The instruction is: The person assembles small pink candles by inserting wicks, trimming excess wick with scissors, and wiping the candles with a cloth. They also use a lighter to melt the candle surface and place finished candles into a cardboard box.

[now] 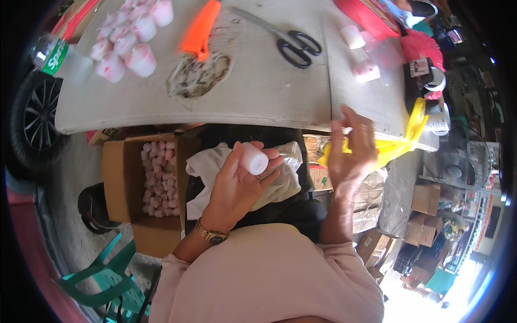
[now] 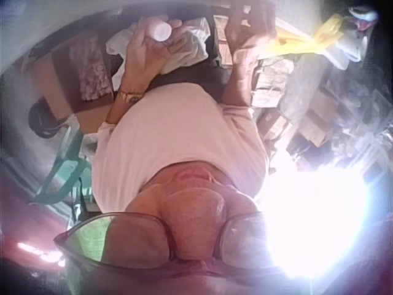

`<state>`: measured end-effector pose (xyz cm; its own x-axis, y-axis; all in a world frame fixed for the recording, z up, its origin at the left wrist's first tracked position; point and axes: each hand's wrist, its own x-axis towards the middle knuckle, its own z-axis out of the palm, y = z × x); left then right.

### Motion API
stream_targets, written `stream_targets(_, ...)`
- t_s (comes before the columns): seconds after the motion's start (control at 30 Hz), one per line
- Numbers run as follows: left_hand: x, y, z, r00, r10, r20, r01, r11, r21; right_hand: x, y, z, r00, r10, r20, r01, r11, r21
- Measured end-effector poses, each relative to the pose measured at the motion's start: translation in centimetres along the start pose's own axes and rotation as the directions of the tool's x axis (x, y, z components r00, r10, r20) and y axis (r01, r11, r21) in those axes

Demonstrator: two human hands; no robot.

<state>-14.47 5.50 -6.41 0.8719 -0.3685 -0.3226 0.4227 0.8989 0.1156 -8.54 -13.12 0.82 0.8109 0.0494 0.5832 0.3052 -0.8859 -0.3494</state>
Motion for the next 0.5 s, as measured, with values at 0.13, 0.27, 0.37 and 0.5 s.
stream_targets(0.13,-0.6,0.9,0.3,0.999,0.027,0.042,-0.023,0.997,-0.08,-1.2,-2.5,-1.6,0.986,-0.029,-0.164,0.063,0.977,0.204)
stream_targets(0.27,-1.0,1.7,0.7,0.993,0.063,0.097,-0.047,0.986,-0.157,-4.0,-5.3,-2.3,0.989,-0.053,0.139,-0.056,0.73,0.681)
stream_targets(0.37,-1.3,1.8,1.0,0.987,0.06,0.15,-0.041,0.992,-0.122,-4.3,-5.6,-1.7,0.958,-0.089,0.272,-0.087,0.815,0.572)
stream_targets(0.5,-1.8,2.1,1.0,0.98,0.109,0.169,-0.111,0.994,0.003,-4.2,-5.7,-0.8,0.953,-0.059,0.296,-0.129,0.807,0.576)
